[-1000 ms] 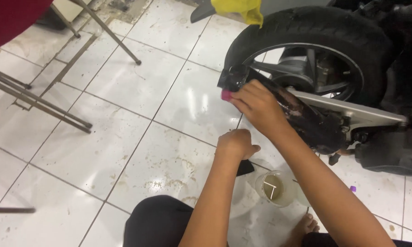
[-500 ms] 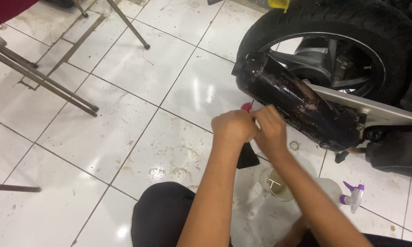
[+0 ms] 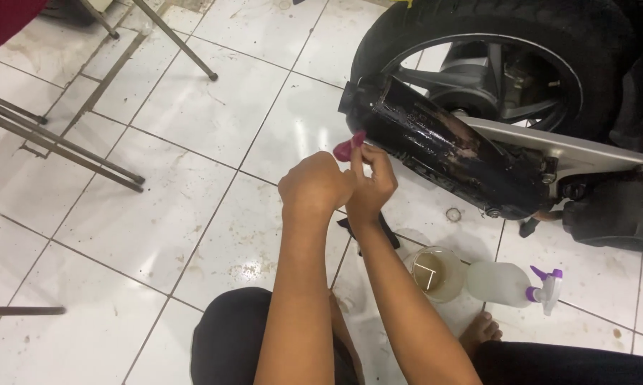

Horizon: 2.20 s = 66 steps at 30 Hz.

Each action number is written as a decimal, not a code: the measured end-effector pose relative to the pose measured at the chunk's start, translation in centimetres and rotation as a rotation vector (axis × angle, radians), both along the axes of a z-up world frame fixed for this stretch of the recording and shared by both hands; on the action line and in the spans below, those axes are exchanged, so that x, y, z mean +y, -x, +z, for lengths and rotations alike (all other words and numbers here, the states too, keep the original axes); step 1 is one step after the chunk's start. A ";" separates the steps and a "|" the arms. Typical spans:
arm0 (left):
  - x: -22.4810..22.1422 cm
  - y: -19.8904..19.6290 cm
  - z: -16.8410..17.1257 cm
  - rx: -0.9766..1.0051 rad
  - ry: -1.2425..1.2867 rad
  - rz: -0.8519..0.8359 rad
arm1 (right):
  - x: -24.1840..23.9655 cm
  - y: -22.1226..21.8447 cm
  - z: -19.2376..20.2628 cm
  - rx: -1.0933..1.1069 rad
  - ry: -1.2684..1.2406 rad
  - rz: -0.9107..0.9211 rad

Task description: The person sits on the floor and scrubs a black motorcycle exhaust pipe with a pink sponge. They dip the sponge into a bucket of water and continue scrubbing the surface of the exhaust pipe.

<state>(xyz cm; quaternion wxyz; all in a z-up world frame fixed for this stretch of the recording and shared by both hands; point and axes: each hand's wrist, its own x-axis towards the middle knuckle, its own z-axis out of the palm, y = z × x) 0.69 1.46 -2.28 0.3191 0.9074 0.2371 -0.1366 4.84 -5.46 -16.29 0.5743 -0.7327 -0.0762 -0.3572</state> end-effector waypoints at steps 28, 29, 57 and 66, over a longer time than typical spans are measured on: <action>0.6 0.1 0.1 -0.023 0.035 0.063 | 0.6 -2.3 6.0 -0.114 0.314 0.130; 0.8 0.1 0.1 -0.026 0.030 0.060 | 0.9 -2.9 6.1 -0.026 0.377 0.136; 0.3 -0.7 -0.9 -0.026 0.030 0.041 | -5.6 0.2 6.0 0.036 0.250 0.004; -0.1 -0.8 -0.9 -0.009 0.034 0.050 | -6.8 -1.0 7.1 0.150 0.223 0.072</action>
